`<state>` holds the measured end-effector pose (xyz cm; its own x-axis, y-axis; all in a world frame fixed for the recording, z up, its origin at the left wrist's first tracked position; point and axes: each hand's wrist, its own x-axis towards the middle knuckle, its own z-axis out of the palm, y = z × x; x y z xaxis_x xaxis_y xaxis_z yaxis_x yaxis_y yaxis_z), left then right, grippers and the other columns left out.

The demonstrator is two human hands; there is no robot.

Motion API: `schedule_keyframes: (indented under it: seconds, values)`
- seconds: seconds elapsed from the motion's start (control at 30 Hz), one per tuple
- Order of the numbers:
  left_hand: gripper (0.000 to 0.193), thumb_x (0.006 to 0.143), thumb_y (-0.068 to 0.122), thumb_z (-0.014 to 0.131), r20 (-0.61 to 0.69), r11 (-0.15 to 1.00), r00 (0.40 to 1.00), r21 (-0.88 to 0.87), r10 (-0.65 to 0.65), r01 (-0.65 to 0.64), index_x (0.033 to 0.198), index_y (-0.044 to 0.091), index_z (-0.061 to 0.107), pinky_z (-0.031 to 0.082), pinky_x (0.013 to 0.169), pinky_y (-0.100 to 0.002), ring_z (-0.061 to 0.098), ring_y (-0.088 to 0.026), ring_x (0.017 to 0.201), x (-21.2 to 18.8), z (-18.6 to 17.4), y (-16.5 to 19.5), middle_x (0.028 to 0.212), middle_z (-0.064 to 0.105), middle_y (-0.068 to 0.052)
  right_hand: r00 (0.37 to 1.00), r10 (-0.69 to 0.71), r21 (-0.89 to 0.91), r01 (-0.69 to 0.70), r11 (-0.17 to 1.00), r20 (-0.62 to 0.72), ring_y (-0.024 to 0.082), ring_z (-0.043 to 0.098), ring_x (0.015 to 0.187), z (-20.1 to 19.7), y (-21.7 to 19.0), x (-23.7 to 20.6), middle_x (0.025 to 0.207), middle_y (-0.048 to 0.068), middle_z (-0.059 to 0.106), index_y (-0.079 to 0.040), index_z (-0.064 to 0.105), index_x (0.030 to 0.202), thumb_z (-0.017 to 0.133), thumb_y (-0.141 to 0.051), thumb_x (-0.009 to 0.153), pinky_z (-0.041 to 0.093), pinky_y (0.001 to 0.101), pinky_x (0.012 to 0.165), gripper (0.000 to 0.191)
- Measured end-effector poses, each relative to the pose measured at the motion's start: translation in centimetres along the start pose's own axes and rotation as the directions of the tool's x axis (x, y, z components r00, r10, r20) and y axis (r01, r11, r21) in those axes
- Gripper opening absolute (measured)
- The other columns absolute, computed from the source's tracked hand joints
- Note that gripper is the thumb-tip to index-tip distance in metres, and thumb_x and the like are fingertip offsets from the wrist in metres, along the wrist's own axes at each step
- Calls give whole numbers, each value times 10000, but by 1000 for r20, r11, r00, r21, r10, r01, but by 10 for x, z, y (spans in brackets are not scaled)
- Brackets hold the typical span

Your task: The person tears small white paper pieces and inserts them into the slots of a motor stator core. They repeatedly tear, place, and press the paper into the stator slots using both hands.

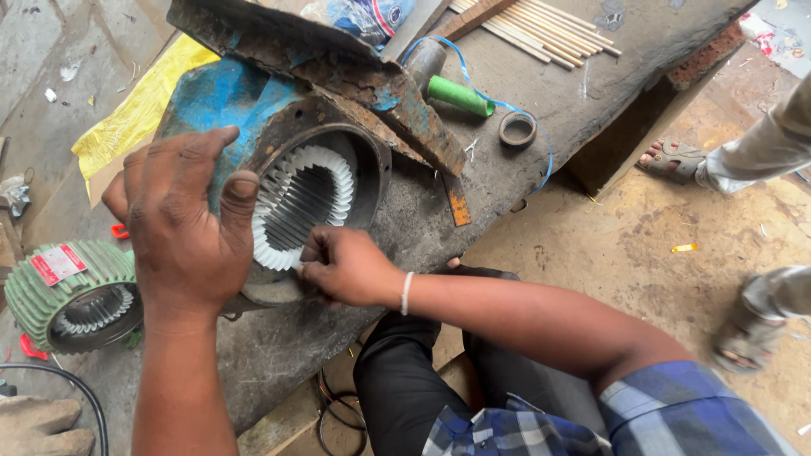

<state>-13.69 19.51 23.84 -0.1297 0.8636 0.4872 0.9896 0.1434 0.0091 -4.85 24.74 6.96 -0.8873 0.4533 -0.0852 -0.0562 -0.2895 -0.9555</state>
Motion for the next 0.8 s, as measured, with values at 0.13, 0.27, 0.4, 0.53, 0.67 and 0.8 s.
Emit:
schedule_keyframes:
  seconds: [0.13,0.27,0.4,0.53,0.67,0.8]
  values:
    - [620,1152,640,383,1,1000,1000,2,-15,15,1290,117,686,321,1116,-470,569,-330,1225,0,-1,1,1235,673,-101,996,60,193,-72,978,67,110,718,598,-1,-1,8,742,68,702,-7,592,867,737,-166,892,617,295,490,216]
    - [605,1156,632,393,1,999,1000,21,-25,25,1287,118,684,317,1136,-466,564,-334,1233,-1,-1,0,1234,670,-101,994,-26,-277,55,959,107,149,680,582,-18,3,-6,653,92,685,-39,635,765,782,-277,881,543,314,546,303]
    - [594,1170,623,415,21,998,999,49,-31,30,1257,101,686,315,1148,-465,553,-336,1262,-2,1,-3,1265,672,-99,985,-171,-267,169,949,14,154,673,574,-9,6,-3,641,80,671,-49,636,732,732,-284,884,548,342,594,296]
    - [603,1197,620,413,12,997,999,65,-30,29,1268,89,689,309,1166,-457,548,-311,1255,-6,2,-6,1247,673,-94,993,-120,-197,121,973,18,155,647,584,-4,9,8,629,80,670,-39,620,703,752,-304,871,534,353,577,341]
    - [609,1206,622,404,-3,996,999,77,-38,38,1250,89,695,301,1144,-430,557,-291,1257,-10,4,-11,1232,685,-79,995,-96,-292,101,951,32,165,629,546,-10,16,1,593,105,634,-31,628,691,756,-320,870,517,357,570,363]
    - [600,1200,599,388,-20,995,999,93,-27,29,1255,89,700,300,1141,-406,562,-277,1263,-13,6,-13,1241,690,-75,976,-212,-259,193,946,-47,170,606,549,-5,19,4,602,105,624,-27,633,711,742,-297,876,515,357,574,334]
